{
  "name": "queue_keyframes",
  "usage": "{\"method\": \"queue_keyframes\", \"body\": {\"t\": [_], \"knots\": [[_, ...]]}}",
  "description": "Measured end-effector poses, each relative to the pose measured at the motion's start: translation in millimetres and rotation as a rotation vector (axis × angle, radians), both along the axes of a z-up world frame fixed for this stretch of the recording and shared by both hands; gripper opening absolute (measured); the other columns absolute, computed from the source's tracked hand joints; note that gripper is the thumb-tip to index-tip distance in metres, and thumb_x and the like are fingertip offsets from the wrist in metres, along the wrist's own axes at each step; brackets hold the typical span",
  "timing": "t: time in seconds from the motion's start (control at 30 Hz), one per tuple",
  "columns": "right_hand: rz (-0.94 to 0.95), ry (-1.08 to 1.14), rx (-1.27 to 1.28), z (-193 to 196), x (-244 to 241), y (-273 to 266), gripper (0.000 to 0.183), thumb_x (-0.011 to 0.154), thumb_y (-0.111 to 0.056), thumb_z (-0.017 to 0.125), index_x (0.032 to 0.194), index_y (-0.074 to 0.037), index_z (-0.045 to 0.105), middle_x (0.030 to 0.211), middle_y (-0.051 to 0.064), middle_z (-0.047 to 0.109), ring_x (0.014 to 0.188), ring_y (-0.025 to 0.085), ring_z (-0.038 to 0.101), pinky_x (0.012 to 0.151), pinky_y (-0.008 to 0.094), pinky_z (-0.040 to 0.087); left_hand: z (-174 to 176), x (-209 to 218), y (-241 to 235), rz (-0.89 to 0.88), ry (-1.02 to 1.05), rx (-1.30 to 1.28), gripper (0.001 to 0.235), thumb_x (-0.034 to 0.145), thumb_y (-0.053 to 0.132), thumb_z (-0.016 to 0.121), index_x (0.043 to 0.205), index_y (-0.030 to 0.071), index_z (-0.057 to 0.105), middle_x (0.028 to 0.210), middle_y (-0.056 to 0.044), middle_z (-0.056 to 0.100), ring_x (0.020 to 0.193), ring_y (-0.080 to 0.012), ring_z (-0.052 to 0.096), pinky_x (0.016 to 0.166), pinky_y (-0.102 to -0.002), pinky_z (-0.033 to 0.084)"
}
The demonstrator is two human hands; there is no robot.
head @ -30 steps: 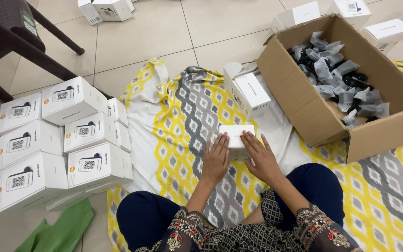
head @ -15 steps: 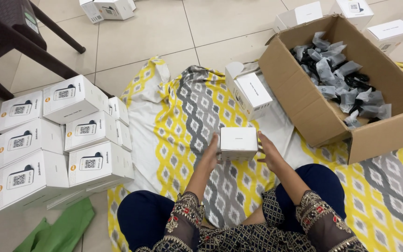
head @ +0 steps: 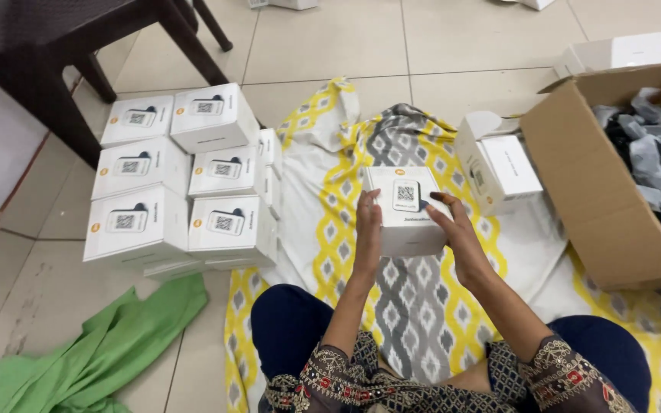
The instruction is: The person packs small electronic devices and accessories into retail boxes.
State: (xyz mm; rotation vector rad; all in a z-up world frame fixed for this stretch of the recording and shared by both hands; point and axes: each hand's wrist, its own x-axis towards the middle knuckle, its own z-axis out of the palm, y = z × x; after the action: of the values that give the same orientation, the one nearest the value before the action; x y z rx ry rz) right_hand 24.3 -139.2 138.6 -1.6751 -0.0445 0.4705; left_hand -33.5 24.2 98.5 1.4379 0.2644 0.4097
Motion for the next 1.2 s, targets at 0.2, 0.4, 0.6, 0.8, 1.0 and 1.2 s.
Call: {"method": "queue_keyframes", "body": {"t": [0.2, 0.4, 0.6, 0.8, 1.0, 1.2], "knots": [[0.310, -0.195, 0.020, -2, 16, 103, 0.103, 0.079, -0.037, 0.083, 0.159, -0.013, 0.022, 0.164, 0.012, 0.032, 0.152, 0.027, 0.033, 0.118, 0.041, 0.032, 7, -32, 84, 0.362, -0.218, 0.143, 0.052, 0.104, 0.030, 0.042, 0.151, 0.008, 0.046, 0.171, -0.017, 0.026, 0.159, -0.0312, 0.022, 0.126, -0.045, 0.017], [0.631, -0.519, -0.039, 43, 34, 229, 0.118, 0.067, -0.040, 0.090, 0.162, -0.009, 0.028, 0.167, 0.015, 0.033, 0.153, 0.031, 0.033, 0.122, 0.043, 0.030, 37, -34, 163, 0.731, -0.301, 0.197, 0.054, 0.102, 0.027, 0.042, 0.152, 0.007, 0.045, 0.172, -0.019, 0.025, 0.159, -0.0344, 0.024, 0.127, -0.048, 0.020], [0.631, -0.750, -0.081, -33, 76, 357, 0.108, 0.076, -0.046, 0.089, 0.159, -0.004, 0.034, 0.165, 0.018, 0.033, 0.149, 0.034, 0.043, 0.119, 0.044, 0.043, -42, -4, 240, 0.960, -0.082, 0.227, 0.073, 0.108, 0.048, 0.037, 0.165, 0.009, 0.015, 0.173, -0.020, 0.002, 0.161, -0.0370, 0.008, 0.127, -0.050, 0.020], [0.643, -0.816, -0.240, -20, 20, 384, 0.072, 0.095, -0.035, 0.069, 0.154, -0.005, 0.041, 0.169, 0.017, 0.020, 0.139, 0.040, 0.047, 0.111, 0.044, 0.045, -71, -3, 245, 0.893, -0.008, 0.247, 0.072, 0.110, 0.047, 0.030, 0.165, 0.002, 0.014, 0.173, -0.021, 0.006, 0.161, -0.0364, 0.007, 0.128, -0.046, 0.016], [0.674, -0.940, -0.233, -32, 40, 397, 0.055, 0.104, -0.032, 0.055, 0.154, -0.012, 0.044, 0.168, 0.002, 0.032, 0.139, 0.030, 0.052, 0.110, 0.041, 0.048, -77, 7, 238, 0.877, -0.020, 0.322, 0.064, 0.112, 0.043, 0.031, 0.161, 0.001, 0.028, 0.172, -0.022, 0.015, 0.160, -0.0379, 0.016, 0.124, -0.046, 0.027], [0.694, -0.783, -0.432, -1, 31, 388, 0.057, 0.101, -0.037, 0.052, 0.155, -0.022, 0.040, 0.167, -0.005, 0.031, 0.136, 0.028, 0.051, 0.103, 0.040, 0.050, -69, 6, 222, 0.909, -0.029, 0.573, 0.057, 0.113, 0.030, 0.039, 0.159, -0.003, 0.033, 0.169, -0.024, 0.023, 0.157, -0.0408, 0.025, 0.123, -0.050, 0.030]]}}
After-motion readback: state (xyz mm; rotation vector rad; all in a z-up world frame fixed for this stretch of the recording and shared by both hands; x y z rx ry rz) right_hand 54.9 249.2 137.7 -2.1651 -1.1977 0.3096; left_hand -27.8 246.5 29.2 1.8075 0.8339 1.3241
